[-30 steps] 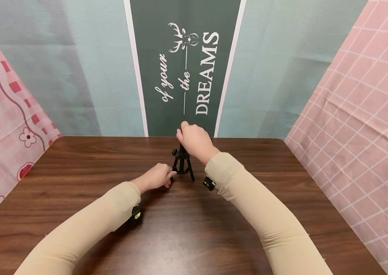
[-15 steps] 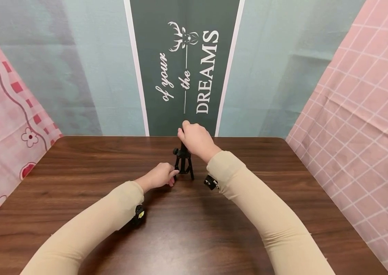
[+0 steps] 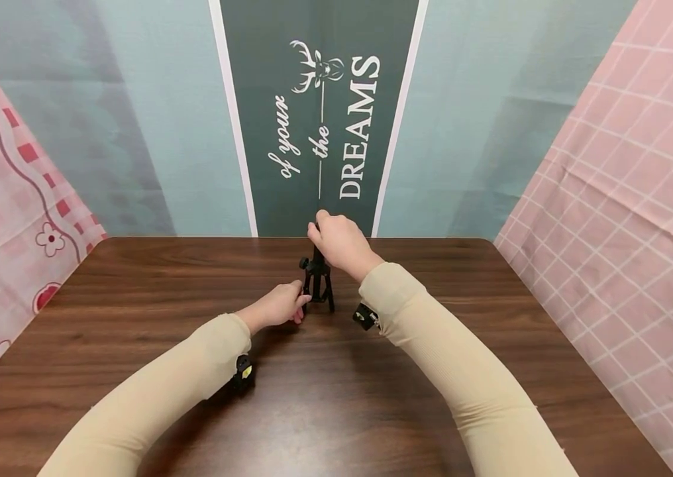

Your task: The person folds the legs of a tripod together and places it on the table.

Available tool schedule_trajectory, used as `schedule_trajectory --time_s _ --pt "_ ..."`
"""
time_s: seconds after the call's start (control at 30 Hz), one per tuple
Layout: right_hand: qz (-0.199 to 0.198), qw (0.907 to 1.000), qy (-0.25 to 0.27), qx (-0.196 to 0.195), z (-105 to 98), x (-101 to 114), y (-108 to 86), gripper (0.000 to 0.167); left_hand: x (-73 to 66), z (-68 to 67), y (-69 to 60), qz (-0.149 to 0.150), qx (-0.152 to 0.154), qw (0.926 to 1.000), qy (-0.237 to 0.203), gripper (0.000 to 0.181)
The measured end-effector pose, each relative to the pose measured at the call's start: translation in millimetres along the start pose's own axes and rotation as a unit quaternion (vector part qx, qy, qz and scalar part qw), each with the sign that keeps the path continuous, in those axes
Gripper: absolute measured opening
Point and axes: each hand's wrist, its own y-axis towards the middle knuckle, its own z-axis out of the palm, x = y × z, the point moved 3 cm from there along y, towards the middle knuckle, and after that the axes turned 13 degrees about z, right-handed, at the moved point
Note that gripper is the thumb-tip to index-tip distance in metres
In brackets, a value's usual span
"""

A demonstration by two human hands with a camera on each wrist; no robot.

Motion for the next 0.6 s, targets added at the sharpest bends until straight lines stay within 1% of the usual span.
schedule_trajectory --time_s 0.1,0.2,0.3,0.4,0.53,0.6 --pt "0.0 1.0 0.0 0.002 -2 -1 3.9 0.028 0.0 -2.1 2.3 -0.004 -0.004 0.9998 -0.017 0.021" --pt "0.0 1.0 -0.001 0.003 -2 2 5.5 0.028 3.0 -3.6 1.8 -0.008 -0.006 0.9994 -0.032 0.019" --pt "-0.001 1.0 0.003 0.003 -2 4 7.3 0.028 4.8 -5.8 1.3 -0.006 -0.005 0.9994 -0.033 0.018" --pt "0.0 0.9999 0.008 0.007 -1 5 9.2 0.029 6.4 -7.7 1.3 0.001 0.005 0.9999 -0.011 0.023" --pt "0.012 0.9998 0.015 0.008 -1 4 11.4 0.028 7.9 -9.3 3.6 0.014 0.026 0.9991 0.029 0.041" --pt "0.021 0.9996 0.018 0.007 -2 3 12.5 0.028 8.4 -10.2 5.9 0.019 0.034 0.9984 0.04 0.042"
